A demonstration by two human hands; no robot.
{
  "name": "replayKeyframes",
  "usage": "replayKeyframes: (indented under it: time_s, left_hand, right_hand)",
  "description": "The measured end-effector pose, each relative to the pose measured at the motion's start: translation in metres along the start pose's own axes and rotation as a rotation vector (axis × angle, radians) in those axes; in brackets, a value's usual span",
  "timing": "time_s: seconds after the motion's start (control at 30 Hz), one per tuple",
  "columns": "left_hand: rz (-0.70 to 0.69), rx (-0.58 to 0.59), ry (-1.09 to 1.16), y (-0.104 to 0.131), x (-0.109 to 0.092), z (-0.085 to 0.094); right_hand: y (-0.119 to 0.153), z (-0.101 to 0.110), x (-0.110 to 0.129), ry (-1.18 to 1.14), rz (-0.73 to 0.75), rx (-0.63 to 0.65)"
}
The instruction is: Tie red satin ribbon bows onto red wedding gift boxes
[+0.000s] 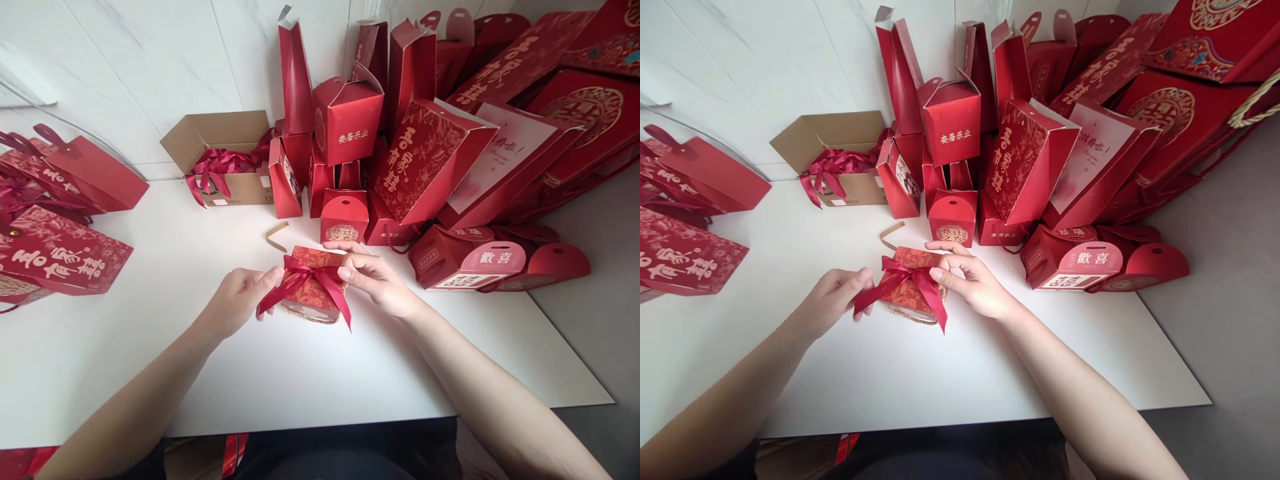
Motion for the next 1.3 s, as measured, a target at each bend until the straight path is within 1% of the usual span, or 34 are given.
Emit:
replayKeyframes:
  time_s: [0.07, 0.1, 0.13, 0.17, 0.23, 0.33, 0.4, 0.47, 0.63, 0.8, 0.97, 1.03, 1.1, 1.13, 1.23, 1.27, 1.3]
  left_hand:
    - [0.160, 0.169, -0.047, 0.009, 0.003, -0.008]
    - [0.222, 0.229, -0.040, 0.012, 0.004, -0.012]
    - [0.255, 0.250, -0.015, 0.015, 0.004, -0.014]
    - [0.266, 0.247, 0.022, 0.015, 0.004, -0.016]
    - [0.233, 0.185, 0.095, 0.013, 0.005, -0.015]
    - [0.161, 0.085, 0.151, 0.008, 0.008, -0.010]
    - [0.138, 0.066, 0.156, 0.008, 0.010, -0.008]
    - [0.128, 0.078, 0.171, 0.009, 0.010, -0.008]
    - [0.129, 0.140, 0.235, 0.011, 0.010, -0.016]
    - [0.094, 0.194, 0.315, 0.009, 0.013, -0.020]
    - [0.039, 0.231, 0.291, 0.008, 0.013, -0.019]
    - [0.007, 0.254, 0.240, 0.007, 0.010, -0.018]
    - [-0.042, 0.330, 0.130, 0.008, 0.003, -0.020]
    - [-0.065, 0.399, 0.069, 0.010, -0.001, -0.022]
    - [-0.075, 0.686, -0.077, 0.024, -0.010, -0.030]
    - [-0.059, 0.754, -0.124, 0.029, -0.010, -0.029]
    - [-0.052, 0.737, -0.191, 0.031, -0.010, -0.025]
  right_hand:
    - [0.000, 0.000, 0.001, 0.013, 0.006, -0.005]
    - [0.001, 0.000, 0.001, 0.019, 0.009, -0.006]
    - [0.001, 0.000, 0.002, 0.025, 0.012, -0.007]
    - [0.002, 0.000, 0.002, 0.031, 0.016, -0.007]
    - [0.003, 0.000, 0.003, 0.032, 0.018, -0.005]
    - [0.004, -0.001, 0.002, 0.010, 0.009, 0.020]
    - [0.005, -0.001, 0.002, -0.009, -0.004, 0.035]
    - [0.004, 0.000, 0.000, -0.035, -0.022, 0.036]
    - [-0.001, 0.003, -0.006, -0.125, -0.072, 0.022]
    - [-0.004, 0.006, -0.010, -0.121, -0.081, 0.001]
    - [-0.006, 0.009, -0.014, -0.137, -0.072, -0.016]
    - [-0.006, 0.010, -0.013, -0.114, -0.057, -0.023]
    - [-0.006, 0.009, -0.012, -0.082, -0.048, -0.035]
    - [-0.005, 0.008, -0.011, -0.067, -0.044, -0.039]
    - [-0.003, 0.003, -0.008, -0.010, -0.027, -0.037]
    - [-0.002, 0.002, -0.007, 0.014, -0.022, -0.040]
    - [-0.001, 0.001, -0.006, 0.037, -0.020, -0.056]
Point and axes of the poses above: each hand's wrist, its own y-axis away from the middle knuckle, its own z-axis out of the back of the hand, x = y × z, the point moved 5 cm from there along -y, towards the middle knuckle, and after that the axes turned 10 degrees about -z, right-handed, at the moved point
